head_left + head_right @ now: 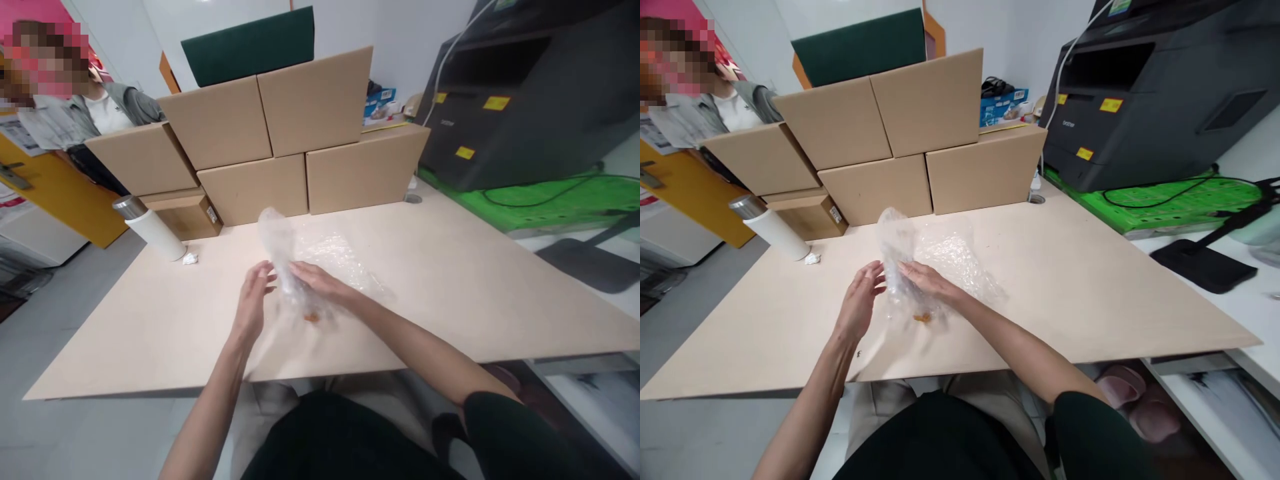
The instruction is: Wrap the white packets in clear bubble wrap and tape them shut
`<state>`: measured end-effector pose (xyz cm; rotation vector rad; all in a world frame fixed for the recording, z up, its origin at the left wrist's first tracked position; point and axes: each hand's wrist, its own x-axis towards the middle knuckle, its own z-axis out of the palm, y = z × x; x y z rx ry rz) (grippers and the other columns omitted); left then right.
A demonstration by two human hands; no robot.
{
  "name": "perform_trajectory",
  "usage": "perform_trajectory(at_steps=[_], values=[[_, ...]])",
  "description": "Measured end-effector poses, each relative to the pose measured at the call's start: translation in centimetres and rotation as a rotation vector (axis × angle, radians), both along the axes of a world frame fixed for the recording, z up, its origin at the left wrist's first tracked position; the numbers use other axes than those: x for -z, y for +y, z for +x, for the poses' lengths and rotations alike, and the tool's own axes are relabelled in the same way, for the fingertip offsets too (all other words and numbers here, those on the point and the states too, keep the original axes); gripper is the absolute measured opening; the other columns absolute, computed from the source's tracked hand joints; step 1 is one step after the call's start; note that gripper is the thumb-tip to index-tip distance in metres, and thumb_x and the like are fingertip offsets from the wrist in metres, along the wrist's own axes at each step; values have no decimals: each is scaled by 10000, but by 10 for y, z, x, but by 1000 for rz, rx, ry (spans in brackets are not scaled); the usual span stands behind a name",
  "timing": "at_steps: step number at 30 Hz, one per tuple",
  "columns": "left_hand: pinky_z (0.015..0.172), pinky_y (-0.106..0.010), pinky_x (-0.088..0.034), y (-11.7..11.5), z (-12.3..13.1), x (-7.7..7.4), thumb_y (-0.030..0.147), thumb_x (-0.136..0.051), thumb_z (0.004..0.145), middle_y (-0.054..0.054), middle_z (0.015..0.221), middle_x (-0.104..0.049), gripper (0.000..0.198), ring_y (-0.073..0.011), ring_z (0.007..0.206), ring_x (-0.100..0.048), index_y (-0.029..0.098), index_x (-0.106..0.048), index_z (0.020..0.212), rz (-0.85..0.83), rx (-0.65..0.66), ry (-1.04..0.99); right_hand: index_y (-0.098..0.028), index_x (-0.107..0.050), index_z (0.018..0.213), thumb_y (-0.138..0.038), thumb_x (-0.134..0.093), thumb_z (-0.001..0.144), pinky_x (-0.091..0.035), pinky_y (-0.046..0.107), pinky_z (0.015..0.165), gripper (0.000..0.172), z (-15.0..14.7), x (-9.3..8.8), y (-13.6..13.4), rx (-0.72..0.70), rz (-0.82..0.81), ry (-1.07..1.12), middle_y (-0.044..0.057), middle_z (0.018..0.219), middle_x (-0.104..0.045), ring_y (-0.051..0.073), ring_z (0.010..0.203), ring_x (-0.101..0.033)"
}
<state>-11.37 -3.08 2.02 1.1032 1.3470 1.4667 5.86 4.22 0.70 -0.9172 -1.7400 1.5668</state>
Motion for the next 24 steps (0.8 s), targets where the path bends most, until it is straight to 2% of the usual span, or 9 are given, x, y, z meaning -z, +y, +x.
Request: perform_trajectory(at_steps=[3, 6, 8, 10, 13, 16, 19, 24], values=[[1116, -436, -354, 15, 30, 3, 476, -504, 951, -94, 1419, -582, 430, -263, 1335, -499, 216, -622, 1273, 139, 180, 268, -258, -704, 1153, -604, -547, 893, -497, 366, 873, 461, 27, 4, 7, -19, -168, 166, 51, 1097, -714, 220, 967, -646], [1178, -510, -239, 34, 59, 14, 407, -473, 955, -104, 1525, -478, 480, -294, 1428, -380, 211, -561, 1385, 216, 298, 578, -215, -724, 1083, -588, -631, 818, -507, 338, 781, 467, 60, 11, 15, 87, -213, 195, 52, 971, -732, 210, 851, -651], [1149, -571, -243, 43, 75, 22, 390, -448, 962, -85, 1566, -424, 499, -333, 1424, -358, 245, -523, 1433, 171, 341, 788, -200, -733, 1036, -535, -662, 786, -503, 332, 767, 424, 83, 13, 19, 206, -126, 127, 56, 958, -731, 212, 841, -644], [1104, -607, -273, 48, 88, 29, 395, -422, 978, -47, 1583, -401, 485, -369, 1404, -351, 300, -510, 1446, 95, 382, 972, -207, -741, 982, -419, -682, 755, -493, 334, 812, 316, 104, 13, 22, 359, 29, -29, 62, 1015, -724, 222, 900, -634], [1079, -606, -286, 49, 100, 37, 380, -426, 989, -25, 1566, -431, 438, -393, 1402, -330, 322, -552, 1405, 59, 438, 1202, -216, -729, 900, -249, -662, 705, -451, 329, 901, 209, 123, 13, 28, 555, 155, -236, 60, 1093, -700, 229, 1015, -598], [1077, -589, -285, 48, 104, 41, 343, -423, 996, -34, 1552, -450, 425, -389, 1413, -314, 303, -563, 1394, 97, 441, 1312, -201, -658, 760, -273, -622, 743, -449, 308, 822, 82, 122, 17, 38, 611, 84, -273, 33, 884, -687, 207, 904, -587], [1071, -588, -290, 49, 103, 44, 323, -434, 991, -31, 1542, -464, 418, -384, 1398, -328, 304, -571, 1385, 121, 447, 1330, -199, -544, 621, -360, -645, 760, -423, 273, 671, 235, 107, 20, 52, 615, -16, -252, -5, 659, -588, 173, 735, -542], [1070, -598, -289, 50, 97, 49, 319, -465, 974, -21, 1534, -474, 415, -375, 1381, -339, 323, -575, 1375, 139, 450, 1299, -193, -544, 625, -375, -771, 677, -412, 262, 552, 296, 78, 14, 62, 528, -178, -60, -11, 565, -562, 155, 614, -533]])
